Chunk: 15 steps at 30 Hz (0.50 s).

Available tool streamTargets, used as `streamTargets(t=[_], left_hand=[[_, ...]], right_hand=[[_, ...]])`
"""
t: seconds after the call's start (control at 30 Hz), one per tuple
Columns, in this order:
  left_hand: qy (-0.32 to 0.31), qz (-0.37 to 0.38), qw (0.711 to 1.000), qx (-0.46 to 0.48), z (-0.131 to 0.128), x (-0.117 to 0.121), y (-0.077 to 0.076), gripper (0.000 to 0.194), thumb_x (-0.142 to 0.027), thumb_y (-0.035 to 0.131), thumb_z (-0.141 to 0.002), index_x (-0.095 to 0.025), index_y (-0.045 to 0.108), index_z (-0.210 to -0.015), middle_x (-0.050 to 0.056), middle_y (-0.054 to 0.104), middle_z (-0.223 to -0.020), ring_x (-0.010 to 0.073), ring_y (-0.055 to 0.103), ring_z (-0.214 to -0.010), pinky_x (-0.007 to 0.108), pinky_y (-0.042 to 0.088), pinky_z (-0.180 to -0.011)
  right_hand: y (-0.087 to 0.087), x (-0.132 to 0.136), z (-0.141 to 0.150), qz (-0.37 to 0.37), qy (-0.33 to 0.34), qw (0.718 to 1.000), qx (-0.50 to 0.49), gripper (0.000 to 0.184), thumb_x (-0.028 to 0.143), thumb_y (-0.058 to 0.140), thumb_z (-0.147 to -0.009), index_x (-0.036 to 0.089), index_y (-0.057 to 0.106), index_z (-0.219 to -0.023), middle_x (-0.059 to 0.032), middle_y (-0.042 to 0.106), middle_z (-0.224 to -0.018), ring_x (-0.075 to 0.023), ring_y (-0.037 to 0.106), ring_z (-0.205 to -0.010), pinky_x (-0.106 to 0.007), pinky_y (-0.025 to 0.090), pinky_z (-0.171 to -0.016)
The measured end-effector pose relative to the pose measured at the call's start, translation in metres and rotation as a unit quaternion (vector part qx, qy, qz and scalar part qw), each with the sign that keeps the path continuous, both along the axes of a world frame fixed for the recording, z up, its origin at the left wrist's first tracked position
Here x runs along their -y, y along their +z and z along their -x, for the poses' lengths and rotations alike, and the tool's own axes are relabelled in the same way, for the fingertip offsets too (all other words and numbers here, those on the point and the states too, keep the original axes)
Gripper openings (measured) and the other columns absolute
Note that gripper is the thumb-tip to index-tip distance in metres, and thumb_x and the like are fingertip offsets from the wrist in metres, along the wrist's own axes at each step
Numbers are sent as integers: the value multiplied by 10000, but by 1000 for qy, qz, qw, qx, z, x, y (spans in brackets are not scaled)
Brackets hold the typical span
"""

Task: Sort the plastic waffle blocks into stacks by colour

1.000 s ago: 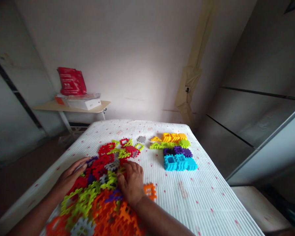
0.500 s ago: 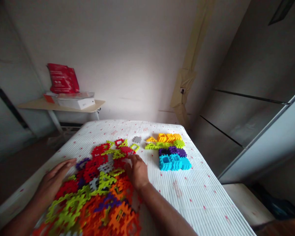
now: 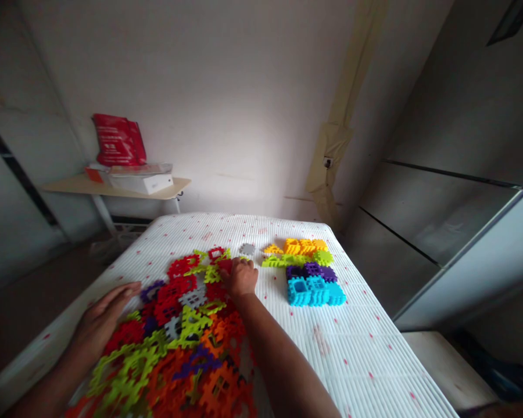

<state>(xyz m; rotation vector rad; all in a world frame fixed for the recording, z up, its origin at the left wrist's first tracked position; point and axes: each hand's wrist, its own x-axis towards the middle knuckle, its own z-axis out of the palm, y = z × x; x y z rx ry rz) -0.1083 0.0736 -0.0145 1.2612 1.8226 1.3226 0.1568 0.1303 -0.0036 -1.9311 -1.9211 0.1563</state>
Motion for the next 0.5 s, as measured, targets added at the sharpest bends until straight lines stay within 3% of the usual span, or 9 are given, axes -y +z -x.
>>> streamTargets(t=[0.23, 0.5], left_hand=[[-2, -2, 1000, 24, -1, 1, 0, 435, -533, 533, -631, -218, 629, -915, 62, 700, -1052, 278, 578, -1118, 343, 431, -989], [-5, -7, 1000, 5, -4, 3, 7, 479, -533, 523, -631, -174, 632, -930, 117, 696, -1087, 296, 591, -1107, 368, 438, -984]], right_hand=[[2, -2, -2, 1, -11, 999, -34, 398, 392, 646, -770, 211, 590, -1120, -86, 651, -1073, -244, 571, -1013, -330, 429, -807], [2, 3, -7, -57, 13, 995, -87, 365, 318, 655, -776, 195, 600, -1116, -89, 647, -1081, -242, 557, -1040, -341, 411, -874]])
